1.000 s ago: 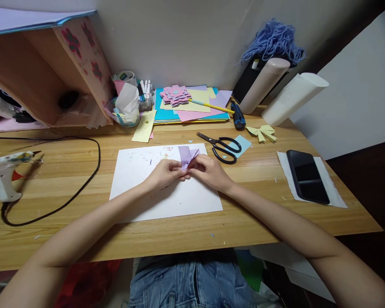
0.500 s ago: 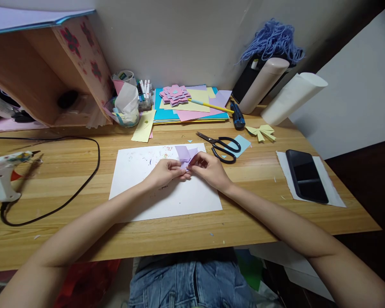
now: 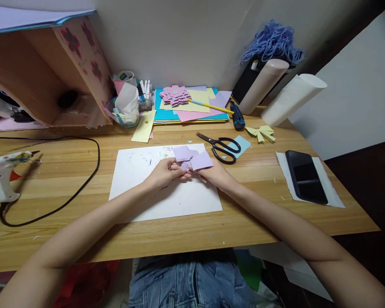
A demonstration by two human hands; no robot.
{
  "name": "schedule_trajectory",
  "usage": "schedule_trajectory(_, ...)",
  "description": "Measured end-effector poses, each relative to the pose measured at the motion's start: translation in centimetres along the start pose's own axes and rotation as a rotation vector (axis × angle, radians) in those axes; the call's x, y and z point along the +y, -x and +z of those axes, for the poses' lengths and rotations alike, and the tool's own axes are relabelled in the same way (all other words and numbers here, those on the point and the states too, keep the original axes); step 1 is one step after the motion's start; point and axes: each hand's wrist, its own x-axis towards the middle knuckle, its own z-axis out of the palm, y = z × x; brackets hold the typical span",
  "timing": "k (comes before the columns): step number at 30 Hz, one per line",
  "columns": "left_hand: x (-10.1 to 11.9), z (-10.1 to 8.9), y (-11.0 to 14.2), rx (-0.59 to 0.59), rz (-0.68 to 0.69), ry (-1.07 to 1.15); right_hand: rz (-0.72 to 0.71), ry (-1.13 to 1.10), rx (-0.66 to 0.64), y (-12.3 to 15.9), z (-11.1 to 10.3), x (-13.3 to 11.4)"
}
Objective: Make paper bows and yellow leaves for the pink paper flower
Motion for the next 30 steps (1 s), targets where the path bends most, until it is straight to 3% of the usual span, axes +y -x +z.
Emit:
schedule_trajectory(7, -0.36, 0.1, -0.17, 0.014, -0.013, 0.007, 0.015, -0.014, 0.019, -0.13, -0.16, -0.24)
schedule_trajectory(14, -0.1, -0.43, -0.34, -0.047, -0.156, 0.003, 0.018, 0.051, 0.041, 0.01, -0.21, -0.46)
schedule_trajectory(30, -0.05, -0.31, -0.29, -0.04, -0.128, -0.041, 0.022, 0.038, 0.033, -0.03, 0.04, -0.44)
